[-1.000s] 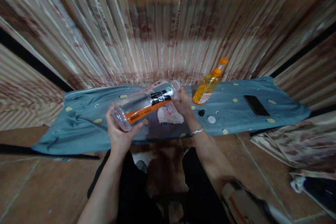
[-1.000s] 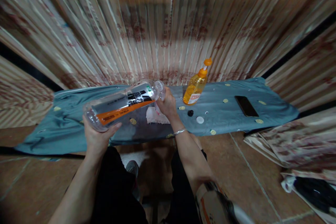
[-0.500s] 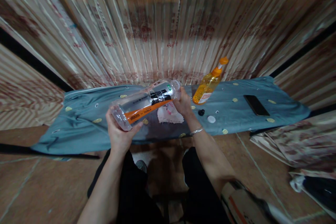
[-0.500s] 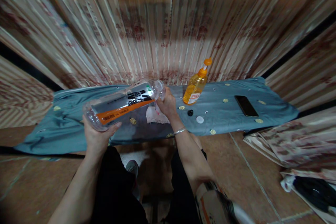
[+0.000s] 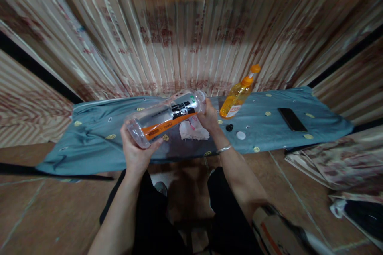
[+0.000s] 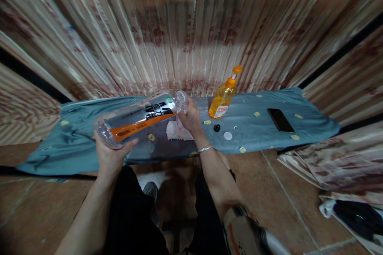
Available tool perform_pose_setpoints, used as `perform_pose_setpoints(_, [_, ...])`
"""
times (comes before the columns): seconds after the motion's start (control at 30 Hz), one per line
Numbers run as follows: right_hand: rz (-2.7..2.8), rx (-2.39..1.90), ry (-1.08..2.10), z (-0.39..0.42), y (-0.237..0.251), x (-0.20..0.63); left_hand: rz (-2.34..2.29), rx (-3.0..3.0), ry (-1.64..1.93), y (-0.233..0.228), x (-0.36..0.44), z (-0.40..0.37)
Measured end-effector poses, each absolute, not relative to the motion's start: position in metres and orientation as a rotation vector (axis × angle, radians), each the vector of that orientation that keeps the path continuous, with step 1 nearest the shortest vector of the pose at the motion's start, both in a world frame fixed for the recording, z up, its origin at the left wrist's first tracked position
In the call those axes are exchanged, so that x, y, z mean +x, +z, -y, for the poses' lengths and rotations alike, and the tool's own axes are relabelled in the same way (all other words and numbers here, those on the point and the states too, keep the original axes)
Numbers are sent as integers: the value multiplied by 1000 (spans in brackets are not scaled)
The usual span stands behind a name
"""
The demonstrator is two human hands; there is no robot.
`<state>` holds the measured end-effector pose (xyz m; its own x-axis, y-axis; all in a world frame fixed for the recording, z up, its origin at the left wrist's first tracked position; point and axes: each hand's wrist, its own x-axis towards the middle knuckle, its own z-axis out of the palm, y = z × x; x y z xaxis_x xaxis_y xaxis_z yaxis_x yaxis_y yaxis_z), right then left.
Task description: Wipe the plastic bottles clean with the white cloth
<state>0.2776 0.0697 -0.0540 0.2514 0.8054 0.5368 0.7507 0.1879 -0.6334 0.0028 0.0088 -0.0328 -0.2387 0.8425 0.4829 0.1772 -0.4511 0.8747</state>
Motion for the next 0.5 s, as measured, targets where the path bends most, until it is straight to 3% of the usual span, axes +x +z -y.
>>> perform_pose_setpoints(0.5, [1490, -1565, 66, -69, -54, 278, -1252, 1632, 1756, -30, 4, -7])
